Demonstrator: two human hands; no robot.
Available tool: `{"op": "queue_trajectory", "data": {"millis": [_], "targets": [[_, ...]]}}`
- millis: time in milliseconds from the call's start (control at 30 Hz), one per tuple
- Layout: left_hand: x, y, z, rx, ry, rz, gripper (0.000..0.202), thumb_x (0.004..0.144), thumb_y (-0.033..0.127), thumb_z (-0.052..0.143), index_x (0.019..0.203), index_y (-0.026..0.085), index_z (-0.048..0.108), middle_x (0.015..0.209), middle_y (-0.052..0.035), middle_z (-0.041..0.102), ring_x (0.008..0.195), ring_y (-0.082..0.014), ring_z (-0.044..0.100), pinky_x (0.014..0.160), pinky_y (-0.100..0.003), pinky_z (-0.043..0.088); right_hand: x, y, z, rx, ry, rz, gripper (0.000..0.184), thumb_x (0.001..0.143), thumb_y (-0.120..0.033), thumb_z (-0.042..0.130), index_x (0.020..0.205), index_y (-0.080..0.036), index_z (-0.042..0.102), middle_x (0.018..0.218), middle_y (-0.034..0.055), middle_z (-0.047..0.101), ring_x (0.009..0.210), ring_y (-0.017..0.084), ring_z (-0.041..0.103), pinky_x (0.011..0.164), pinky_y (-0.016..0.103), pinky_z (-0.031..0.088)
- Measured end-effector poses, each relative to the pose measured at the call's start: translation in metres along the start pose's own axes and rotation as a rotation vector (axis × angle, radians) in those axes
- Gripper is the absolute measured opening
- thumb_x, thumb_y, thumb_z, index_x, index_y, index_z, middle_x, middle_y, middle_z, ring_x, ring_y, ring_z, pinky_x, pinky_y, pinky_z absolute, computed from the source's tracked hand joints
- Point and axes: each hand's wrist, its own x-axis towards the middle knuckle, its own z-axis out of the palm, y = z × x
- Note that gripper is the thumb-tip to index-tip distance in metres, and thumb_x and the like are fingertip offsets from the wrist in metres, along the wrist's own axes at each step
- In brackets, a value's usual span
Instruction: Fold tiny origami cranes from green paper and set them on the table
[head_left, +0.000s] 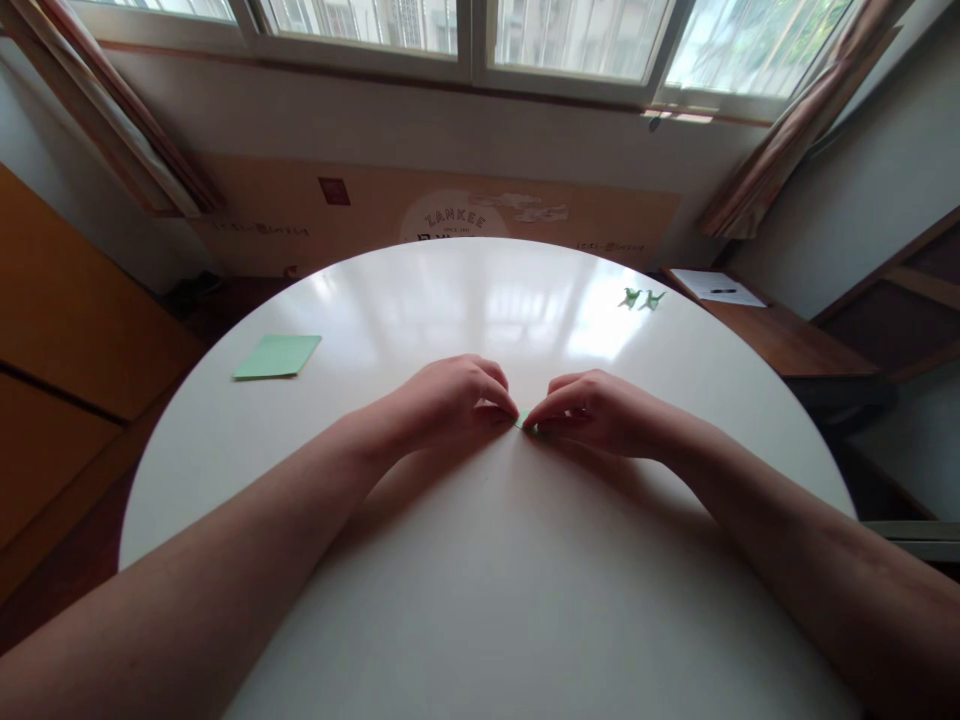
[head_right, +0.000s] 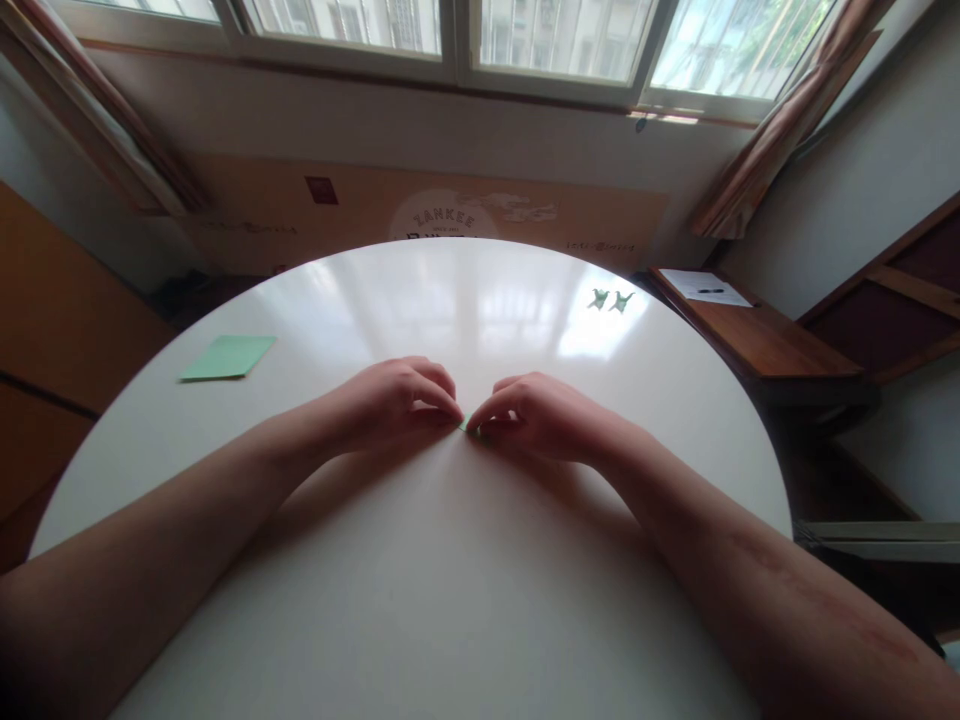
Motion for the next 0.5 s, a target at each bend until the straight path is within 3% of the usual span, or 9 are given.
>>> {"op": "queue_trajectory", "data": {"millis": [333, 500], "targets": [[0.0009, 0.0007, -0.0010, 0.019, -0.013, -0.015, 0.018, 0.083, 0.017, 0.068, 0.085, 0.029, 0.081, 0.093, 0.0005, 0.074, 0.080, -0.0154, 0.066, 0.072, -0.024, 0.046, 0.0003, -0.0022, 0.0025, 0.016, 0.021, 0.023, 0.020, 0.087, -0.016, 0.064, 0.096, -0.025, 0.080, 0.079, 0.0011, 0.067, 0.064, 0.012, 0.059, 0.061, 0.023, 0.043], [0.0007, 0.0054, -0.0023, 0.094, -0.002, 0.046, 0.020, 0.083, 0.013, 0.067, 0.084, 0.028, 0.080, 0.094, 0.0007, 0.075, 0.086, -0.0176, 0.065, 0.075, -0.026, 0.046, 0.0007, -0.0006, 0.0022, 0.030, 0.022, 0.030, 0.019, 0.088, -0.018, 0.065, 0.096, -0.026, 0.080, 0.079, 0.0013, 0.068, 0.065, 0.013, 0.060, 0.061, 0.024, 0.043]]}}
